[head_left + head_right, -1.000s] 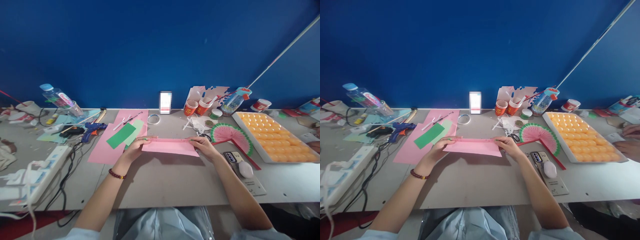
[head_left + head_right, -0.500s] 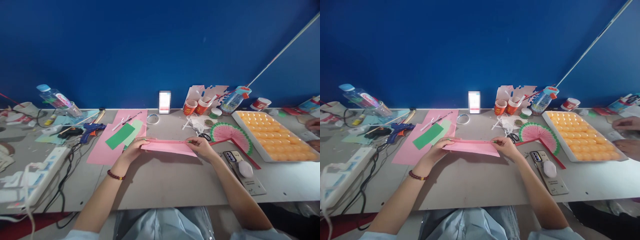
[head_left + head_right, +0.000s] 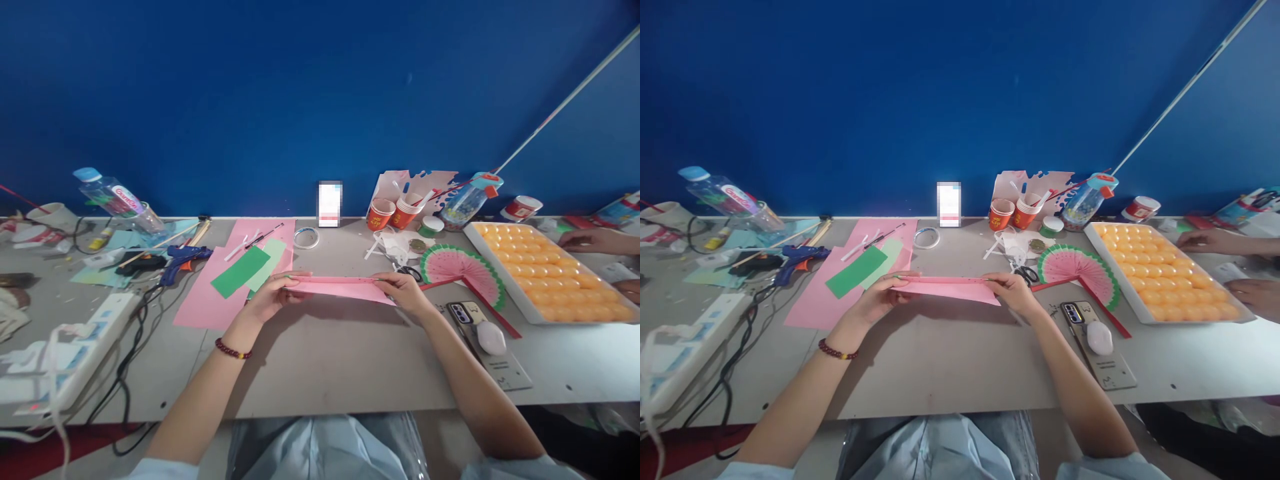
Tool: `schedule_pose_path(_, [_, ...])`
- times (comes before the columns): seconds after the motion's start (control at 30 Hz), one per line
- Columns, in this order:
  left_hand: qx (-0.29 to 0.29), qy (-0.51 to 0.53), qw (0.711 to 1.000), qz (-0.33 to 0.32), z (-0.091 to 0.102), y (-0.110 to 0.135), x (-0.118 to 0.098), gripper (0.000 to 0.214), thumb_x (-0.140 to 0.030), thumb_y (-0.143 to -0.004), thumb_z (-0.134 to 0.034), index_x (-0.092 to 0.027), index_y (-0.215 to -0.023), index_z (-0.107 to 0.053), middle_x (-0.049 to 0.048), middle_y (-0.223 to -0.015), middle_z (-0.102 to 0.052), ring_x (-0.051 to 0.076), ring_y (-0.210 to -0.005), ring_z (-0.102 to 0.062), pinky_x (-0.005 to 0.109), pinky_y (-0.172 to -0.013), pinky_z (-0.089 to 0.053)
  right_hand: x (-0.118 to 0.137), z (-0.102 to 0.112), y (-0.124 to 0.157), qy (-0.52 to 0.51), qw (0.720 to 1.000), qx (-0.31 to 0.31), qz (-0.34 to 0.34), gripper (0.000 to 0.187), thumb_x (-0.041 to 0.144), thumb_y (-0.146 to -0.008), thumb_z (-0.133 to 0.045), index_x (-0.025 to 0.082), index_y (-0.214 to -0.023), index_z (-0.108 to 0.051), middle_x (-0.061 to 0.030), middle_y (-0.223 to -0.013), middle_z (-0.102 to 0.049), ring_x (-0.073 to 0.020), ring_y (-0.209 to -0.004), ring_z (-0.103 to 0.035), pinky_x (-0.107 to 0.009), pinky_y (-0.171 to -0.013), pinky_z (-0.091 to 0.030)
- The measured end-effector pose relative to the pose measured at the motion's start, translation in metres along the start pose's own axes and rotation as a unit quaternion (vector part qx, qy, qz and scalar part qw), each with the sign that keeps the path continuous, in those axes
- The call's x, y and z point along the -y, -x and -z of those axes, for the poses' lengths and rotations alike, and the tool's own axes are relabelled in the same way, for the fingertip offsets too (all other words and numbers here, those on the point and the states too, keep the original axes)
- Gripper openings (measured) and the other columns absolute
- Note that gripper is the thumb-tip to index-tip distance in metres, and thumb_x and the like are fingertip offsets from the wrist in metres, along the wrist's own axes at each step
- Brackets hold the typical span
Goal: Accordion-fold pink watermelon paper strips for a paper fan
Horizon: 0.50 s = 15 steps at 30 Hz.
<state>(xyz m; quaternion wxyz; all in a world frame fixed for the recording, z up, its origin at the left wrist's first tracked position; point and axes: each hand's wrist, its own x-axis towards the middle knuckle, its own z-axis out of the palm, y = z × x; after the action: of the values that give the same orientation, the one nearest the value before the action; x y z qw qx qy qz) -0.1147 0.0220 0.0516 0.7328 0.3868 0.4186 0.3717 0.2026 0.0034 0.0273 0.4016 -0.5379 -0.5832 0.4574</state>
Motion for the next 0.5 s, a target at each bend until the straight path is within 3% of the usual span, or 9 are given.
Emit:
schedule_pose_path(0.1, [0.017,-0.006,1.0,-0.015,0.0008,0.0017,-0.0015,0.023,-0.019,-0.068,-0.065,-0.014,-0.088,-0.075,0.0097,-0.096,-0.072,0.021,-0.075,-0.069,0.026,-0.063,-0.052,0.001,0.0012,0.0007,-0.063,0.997,0.024,-0.039,0.032,0.043,-0.07,-0.071,0.02,-0.091,-0.076,-0.0069,-0.091,-0.071,-0.0136,-0.065,-0.055,-0.027,-0.057,-0.044])
schedule_pose_path(0.3, [0.07,-0.095,0.99,-0.072,0.0048,0.0044,-0.004,0.024,-0.029,-0.073,-0.061,-0.014,-0.085,-0.076,0.0101,-0.094,-0.072,0.022,-0.083,-0.064,0.03,-0.072,-0.05,0.0011,0.0034,0.0026,-0.178,0.978,0.055,-0.095,0.031,0.04,-0.062,-0.078,0.019,-0.085,-0.075,-0.0053,-0.08,-0.071,-0.0129,-0.062,-0.058,-0.025,-0.056,-0.045])
schedule_pose_path(0.4, [0.047,-0.152,0.985,-0.073,0.0047,0.0041,-0.0045,0.024,-0.035,-0.075,-0.065,-0.016,-0.085,-0.075,0.0095,-0.095,-0.072,0.022,-0.09,-0.062,0.029,-0.079,-0.046,0.0016,0.004,0.0025,-0.177,0.977,0.076,-0.096,0.032,0.039,-0.062,-0.079,0.019,-0.085,-0.074,-0.0037,-0.075,-0.069,-0.0115,-0.059,-0.057,-0.024,-0.055,-0.043])
schedule_pose_path(0.5, [0.038,-0.182,0.981,-0.062,0.003,0.0038,-0.0047,0.033,-0.035,-0.072,-0.072,-0.017,-0.1,-0.072,0.0074,-0.095,-0.071,0.021,-0.094,-0.061,0.029,-0.084,-0.043,0.0024,0.0028,0.0015,-0.138,0.985,0.061,-0.086,0.031,0.04,-0.064,-0.078,0.017,-0.084,-0.073,-0.0025,-0.072,-0.066,-0.0101,-0.057,-0.054,-0.022,-0.052,-0.04])
